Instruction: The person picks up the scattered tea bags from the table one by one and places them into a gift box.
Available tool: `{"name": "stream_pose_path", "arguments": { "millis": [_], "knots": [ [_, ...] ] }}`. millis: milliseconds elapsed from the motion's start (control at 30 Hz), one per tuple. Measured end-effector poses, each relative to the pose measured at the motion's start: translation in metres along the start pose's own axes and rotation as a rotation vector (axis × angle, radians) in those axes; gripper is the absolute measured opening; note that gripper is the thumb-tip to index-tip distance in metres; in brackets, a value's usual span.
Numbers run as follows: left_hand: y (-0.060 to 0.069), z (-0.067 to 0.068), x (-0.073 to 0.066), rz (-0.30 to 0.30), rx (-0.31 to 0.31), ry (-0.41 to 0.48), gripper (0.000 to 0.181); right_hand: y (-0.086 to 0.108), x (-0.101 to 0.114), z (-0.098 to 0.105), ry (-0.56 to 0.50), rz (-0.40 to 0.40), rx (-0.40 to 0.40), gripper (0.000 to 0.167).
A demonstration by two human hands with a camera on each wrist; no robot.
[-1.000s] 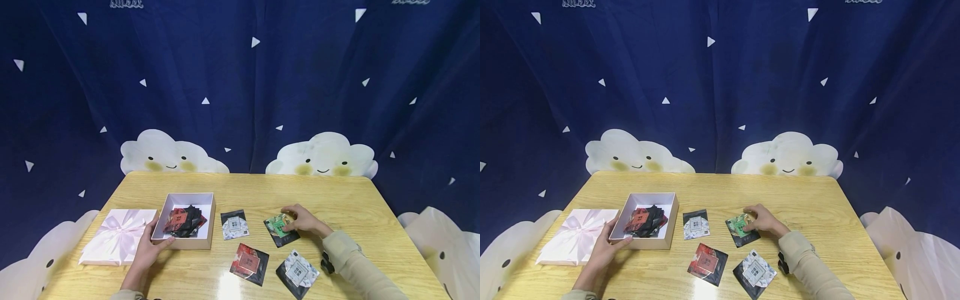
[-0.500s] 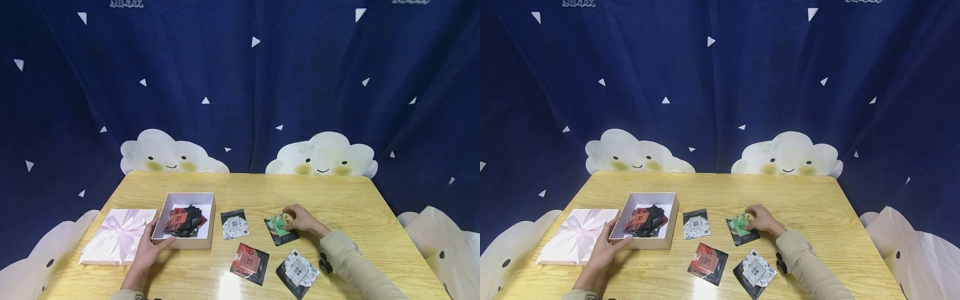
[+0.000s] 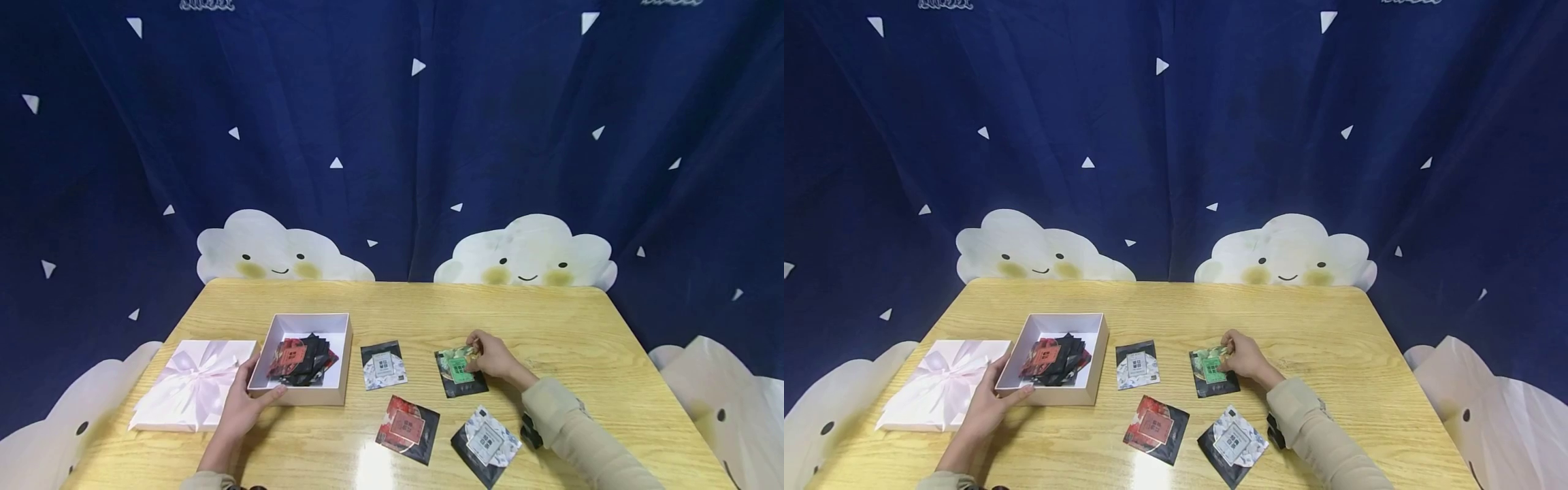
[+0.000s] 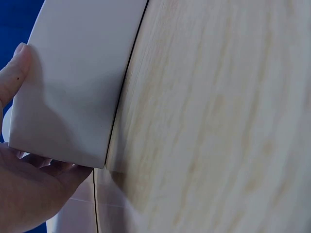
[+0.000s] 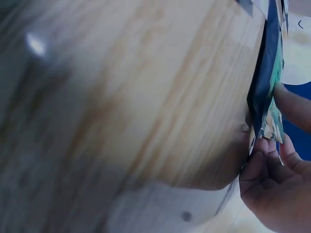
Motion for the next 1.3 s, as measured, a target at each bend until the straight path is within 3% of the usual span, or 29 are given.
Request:
{"name": "stream_pose_path", "arguments": {
  "millis": [300, 433, 667, 800, 1067, 1300],
  "knots": [
    [-0.001, 0.000, -0.002, 0.008, 0.017, -0.026, 0.084, 0.001, 0.002, 0.010, 0.024, 0.027, -0.083, 0.023],
    [-0.001, 0.000, -0.002, 0.011, 0.016, -0.017, 0.084, 0.000, 0.004, 0.018, 0.018, 0.027, -0.081, 0.019],
    [0.001, 0.000, -0.002, -0.030, -0.017, -0.016, 0.084, 0.002, 0.008, 0.026, -0.098, 0.029, 0.050, 0.019],
    [0.001, 0.000, -0.001, -0.022, -0.011, -0.023, 0.084, 0.004, 0.011, 0.029, -0.152, 0.017, 0.108, 0.020],
    [0.000, -0.001, 0.000, 0.018, 0.008, -0.003, 0.083, 0.007, 0.020, 0.033, -0.201, 0.010, 0.128, 0.023],
    [-0.001, -0.001, -0.004, 0.016, 0.015, -0.025, 0.083, 0.005, 0.032, 0.030, -0.230, 0.012, 0.127, 0.023]
  ]
}}
Point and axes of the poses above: each hand's wrist, its own y-axis away from the middle knuckle, its own z-axis out of the back of the hand, x = y × z, the point moved 5 cm from there along -y, towards the middle knuckle, and after that the axes turned 11 degrees about -z, right-handed, at the moved point
